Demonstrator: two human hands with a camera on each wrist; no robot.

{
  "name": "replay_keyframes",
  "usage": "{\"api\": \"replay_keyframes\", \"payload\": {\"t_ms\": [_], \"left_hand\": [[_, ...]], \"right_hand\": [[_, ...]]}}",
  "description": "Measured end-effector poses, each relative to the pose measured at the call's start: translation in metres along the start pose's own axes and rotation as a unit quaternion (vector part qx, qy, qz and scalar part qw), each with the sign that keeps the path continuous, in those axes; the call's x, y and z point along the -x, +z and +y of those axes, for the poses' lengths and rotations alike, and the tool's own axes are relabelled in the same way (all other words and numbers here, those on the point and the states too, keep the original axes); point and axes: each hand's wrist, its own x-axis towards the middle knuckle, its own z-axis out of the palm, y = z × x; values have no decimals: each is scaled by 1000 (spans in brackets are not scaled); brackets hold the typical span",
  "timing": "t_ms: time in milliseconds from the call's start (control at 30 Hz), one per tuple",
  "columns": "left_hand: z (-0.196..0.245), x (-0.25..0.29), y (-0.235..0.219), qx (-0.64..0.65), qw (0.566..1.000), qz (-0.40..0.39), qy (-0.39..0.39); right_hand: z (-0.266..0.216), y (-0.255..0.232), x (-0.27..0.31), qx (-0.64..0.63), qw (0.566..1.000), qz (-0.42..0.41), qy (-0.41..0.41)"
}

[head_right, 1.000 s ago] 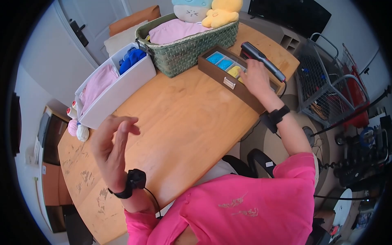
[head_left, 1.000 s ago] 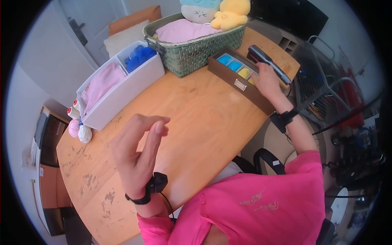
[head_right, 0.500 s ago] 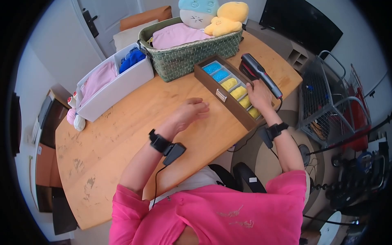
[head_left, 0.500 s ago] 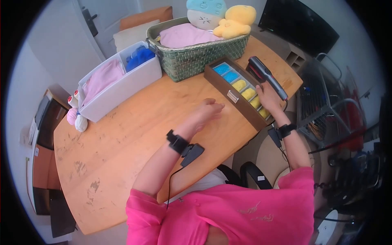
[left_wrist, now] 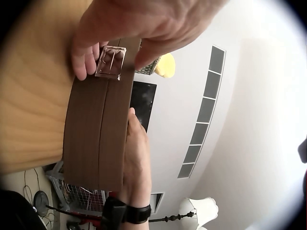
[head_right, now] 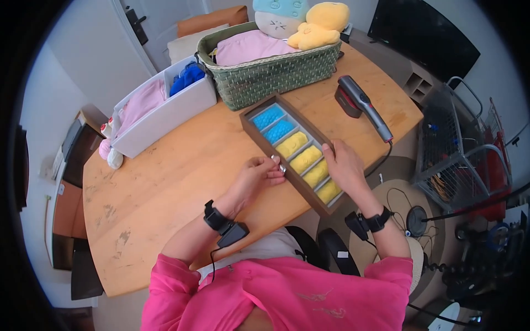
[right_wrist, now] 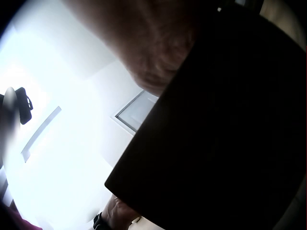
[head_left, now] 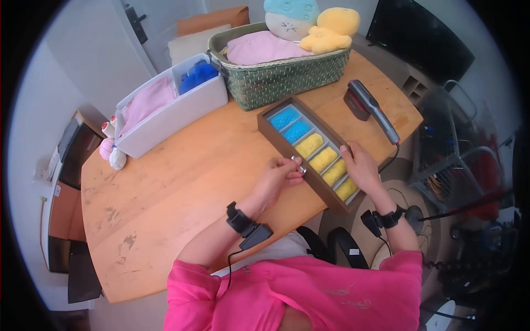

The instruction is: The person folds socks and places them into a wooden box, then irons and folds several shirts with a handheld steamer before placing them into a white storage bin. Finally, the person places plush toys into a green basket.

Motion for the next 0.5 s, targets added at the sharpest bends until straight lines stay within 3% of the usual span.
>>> {"api": "replay_keyframes", "payload": {"t_ms": [167, 300, 500], "left_hand": [[5, 39, -24, 19, 999, 37, -3], [4, 48, -41, 43, 998, 42, 5], [-2, 48, -48, 74, 997, 19, 15]], "right_hand": [[-26, 2, 15, -63, 995, -80, -15], [-40, 14, 21, -85, 993, -73, -48], [-46, 17, 22, -71, 993, -86, -35]]}}
